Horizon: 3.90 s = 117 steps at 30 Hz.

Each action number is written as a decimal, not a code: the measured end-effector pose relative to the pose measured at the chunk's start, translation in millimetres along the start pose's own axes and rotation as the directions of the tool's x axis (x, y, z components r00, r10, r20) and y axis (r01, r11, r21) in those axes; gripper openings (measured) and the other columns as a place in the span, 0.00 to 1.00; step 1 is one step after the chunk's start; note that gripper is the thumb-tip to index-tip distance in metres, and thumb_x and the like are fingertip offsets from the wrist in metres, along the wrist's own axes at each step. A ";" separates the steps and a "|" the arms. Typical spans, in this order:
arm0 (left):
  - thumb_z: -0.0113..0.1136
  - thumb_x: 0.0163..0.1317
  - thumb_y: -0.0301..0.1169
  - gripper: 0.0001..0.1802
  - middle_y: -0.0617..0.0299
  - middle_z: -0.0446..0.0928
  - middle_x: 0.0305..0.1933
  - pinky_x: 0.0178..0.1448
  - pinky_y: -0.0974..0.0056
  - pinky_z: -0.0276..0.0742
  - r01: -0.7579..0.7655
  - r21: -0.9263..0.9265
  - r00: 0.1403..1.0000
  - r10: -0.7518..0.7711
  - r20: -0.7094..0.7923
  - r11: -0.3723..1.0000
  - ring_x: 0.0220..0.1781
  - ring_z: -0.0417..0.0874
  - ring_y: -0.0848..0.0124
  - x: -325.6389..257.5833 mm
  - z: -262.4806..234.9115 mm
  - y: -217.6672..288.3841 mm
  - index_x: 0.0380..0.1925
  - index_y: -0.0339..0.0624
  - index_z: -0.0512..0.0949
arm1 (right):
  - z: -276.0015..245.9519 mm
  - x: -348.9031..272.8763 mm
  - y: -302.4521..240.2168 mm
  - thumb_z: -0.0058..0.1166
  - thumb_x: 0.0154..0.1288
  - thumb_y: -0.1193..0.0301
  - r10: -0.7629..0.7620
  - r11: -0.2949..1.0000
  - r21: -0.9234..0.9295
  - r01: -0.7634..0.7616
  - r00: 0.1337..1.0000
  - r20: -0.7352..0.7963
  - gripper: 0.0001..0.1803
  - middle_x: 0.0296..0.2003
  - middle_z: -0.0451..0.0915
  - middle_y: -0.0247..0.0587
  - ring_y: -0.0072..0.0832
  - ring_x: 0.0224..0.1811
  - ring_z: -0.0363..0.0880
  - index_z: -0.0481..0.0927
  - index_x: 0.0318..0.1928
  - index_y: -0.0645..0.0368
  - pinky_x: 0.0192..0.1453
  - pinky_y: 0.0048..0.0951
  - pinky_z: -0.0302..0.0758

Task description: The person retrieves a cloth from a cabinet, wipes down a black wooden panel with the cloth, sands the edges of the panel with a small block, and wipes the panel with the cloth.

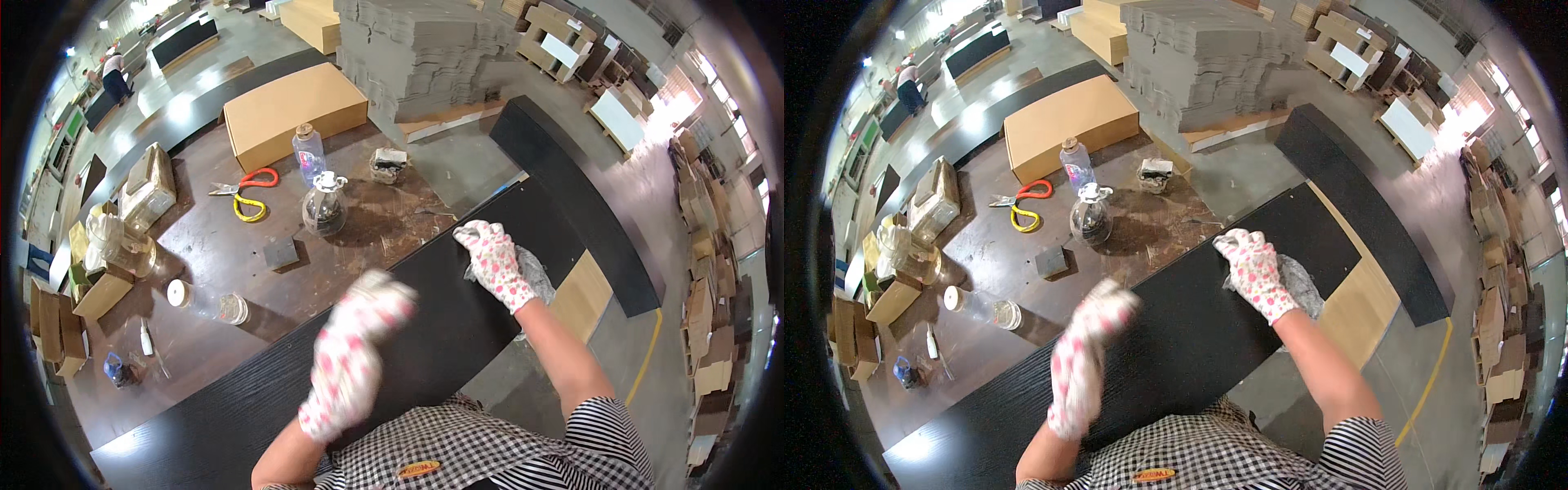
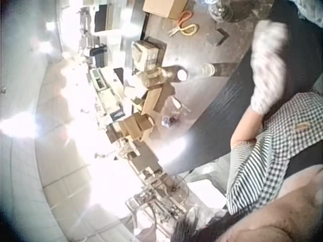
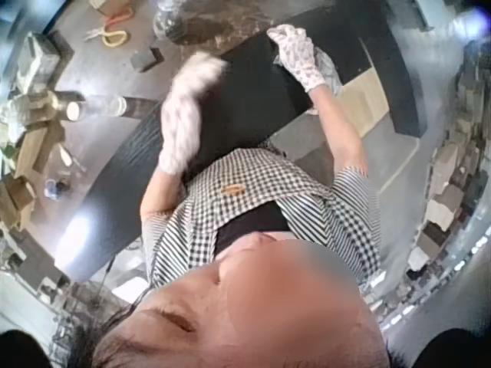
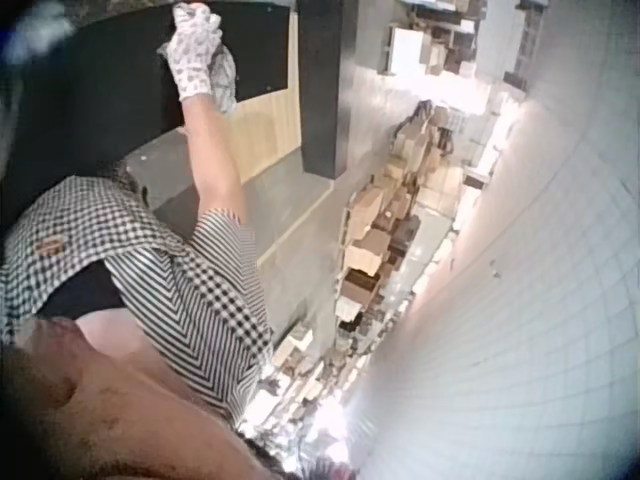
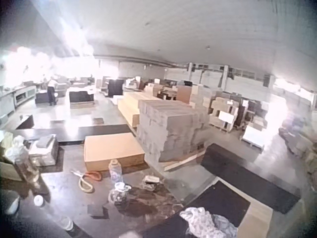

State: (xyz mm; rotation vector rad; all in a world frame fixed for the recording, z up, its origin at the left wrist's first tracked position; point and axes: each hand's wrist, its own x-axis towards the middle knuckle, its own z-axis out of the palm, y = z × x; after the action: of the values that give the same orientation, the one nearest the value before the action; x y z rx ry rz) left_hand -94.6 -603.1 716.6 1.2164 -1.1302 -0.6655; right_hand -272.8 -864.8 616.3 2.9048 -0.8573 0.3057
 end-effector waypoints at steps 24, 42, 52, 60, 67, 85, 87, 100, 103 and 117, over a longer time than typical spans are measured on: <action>0.44 0.71 0.30 0.17 0.52 0.76 0.58 0.71 0.56 0.63 0.265 0.422 0.890 -0.051 -0.453 0.867 0.67 0.71 0.56 -18.8 -60.7 -129.1 0.52 0.38 0.78 | -23.4 -13.7 -95.0 0.56 0.56 0.67 -0.200 0.963 0.203 0.177 0.975 0.101 0.21 0.50 0.78 0.32 0.34 0.51 0.74 0.82 0.52 0.44 0.52 0.39 0.75; 0.38 0.76 0.36 0.22 0.52 0.77 0.58 0.70 0.59 0.63 0.323 0.250 0.841 -0.155 -0.518 0.913 0.62 0.75 0.63 -20.8 -72.9 -132.1 0.57 0.31 0.75 | -47.1 -85.9 -83.0 0.52 0.53 0.65 0.128 0.976 0.190 -0.111 0.989 -0.078 0.16 0.46 0.75 0.40 0.37 0.53 0.71 0.81 0.43 0.50 0.59 0.47 0.68; 0.36 0.76 0.37 0.24 0.49 0.76 0.59 0.69 0.57 0.64 0.340 0.518 0.899 -0.108 -0.425 0.785 0.62 0.76 0.60 -13.9 -65.3 -124.8 0.59 0.32 0.73 | 4.2 -125.7 137.3 0.45 0.63 0.66 0.421 0.748 -0.505 -0.431 0.896 -0.141 0.26 0.62 0.71 0.54 0.51 0.67 0.67 0.71 0.60 0.66 0.67 0.51 0.66; 0.38 0.75 0.33 0.22 0.50 0.77 0.59 0.70 0.58 0.64 0.358 0.486 0.877 -0.109 -0.468 0.797 0.62 0.75 0.61 -13.8 -65.0 -127.2 0.59 0.33 0.73 | -31.9 -87.0 45.0 0.53 0.58 0.68 0.257 0.965 0.077 -0.252 0.964 -0.072 0.16 0.54 0.76 0.35 0.40 0.56 0.72 0.83 0.47 0.46 0.52 0.46 0.75; 0.38 0.75 0.34 0.22 0.51 0.77 0.59 0.70 0.57 0.63 0.387 0.458 0.845 -0.109 -0.524 0.800 0.62 0.75 0.61 -15.7 -63.1 -122.4 0.57 0.33 0.75 | -27.8 -97.6 42.5 0.56 0.57 0.67 0.134 0.982 0.125 -0.139 0.990 0.051 0.19 0.45 0.73 0.39 0.40 0.46 0.73 0.79 0.51 0.49 0.46 0.40 0.77; 0.46 0.71 0.30 0.15 0.53 0.75 0.60 0.70 0.57 0.62 0.158 0.415 0.906 0.036 -0.423 0.896 0.65 0.73 0.61 -46.0 -67.3 -86.2 0.51 0.36 0.78 | -7.7 -51.2 11.8 0.51 0.62 0.69 0.222 0.974 0.069 -0.214 0.960 -0.169 0.11 0.48 0.80 0.42 0.41 0.55 0.76 0.82 0.43 0.55 0.61 0.41 0.71; 0.47 0.71 0.31 0.16 0.50 0.76 0.59 0.67 0.60 0.67 0.166 0.264 0.864 -0.011 -0.504 0.950 0.60 0.77 0.63 -70.1 -76.1 -76.2 0.50 0.35 0.79 | 9.1 -52.0 0.5 0.52 0.61 0.69 0.210 0.977 0.075 -0.199 0.959 -0.192 0.15 0.53 0.78 0.43 0.41 0.62 0.71 0.82 0.47 0.54 0.67 0.43 0.66; 0.46 0.74 0.34 0.18 0.53 0.82 0.49 0.66 0.62 0.68 0.343 0.250 0.533 0.031 -0.845 0.905 0.55 0.80 0.66 -174.7 -238.0 -82.4 0.52 0.32 0.79 | -35.7 -15.7 -198.5 0.51 0.57 0.70 -0.153 0.973 0.179 0.144 0.987 0.040 0.13 0.51 0.78 0.46 0.45 0.57 0.72 0.83 0.41 0.53 0.61 0.43 0.70; 0.46 0.74 0.34 0.18 0.55 0.82 0.50 0.65 0.62 0.68 0.410 0.241 0.545 -0.025 -0.838 0.880 0.55 0.80 0.67 -161.3 -235.5 -85.2 0.52 0.35 0.79 | -9.7 -23.6 -147.7 0.52 0.59 0.69 -0.064 0.995 0.065 0.076 0.983 -0.175 0.17 0.56 0.76 0.45 0.46 0.64 0.68 0.82 0.48 0.56 0.65 0.45 0.66; 0.47 0.74 0.36 0.18 0.56 0.83 0.49 0.66 0.63 0.68 0.492 0.269 0.549 -0.055 -0.834 0.828 0.55 0.80 0.69 -167.2 -239.8 -79.3 0.51 0.36 0.80 | -23.8 -34.8 -142.8 0.48 0.62 0.68 -0.054 0.998 -0.037 0.054 0.998 0.013 0.20 0.62 0.72 0.47 0.48 0.65 0.68 0.78 0.54 0.57 0.70 0.46 0.63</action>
State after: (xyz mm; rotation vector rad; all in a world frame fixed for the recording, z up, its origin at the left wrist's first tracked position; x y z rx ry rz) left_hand 81.9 -385.7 601.1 1.9006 -0.2862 0.0255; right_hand -227.3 -723.4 626.7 2.8919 -0.7764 0.2652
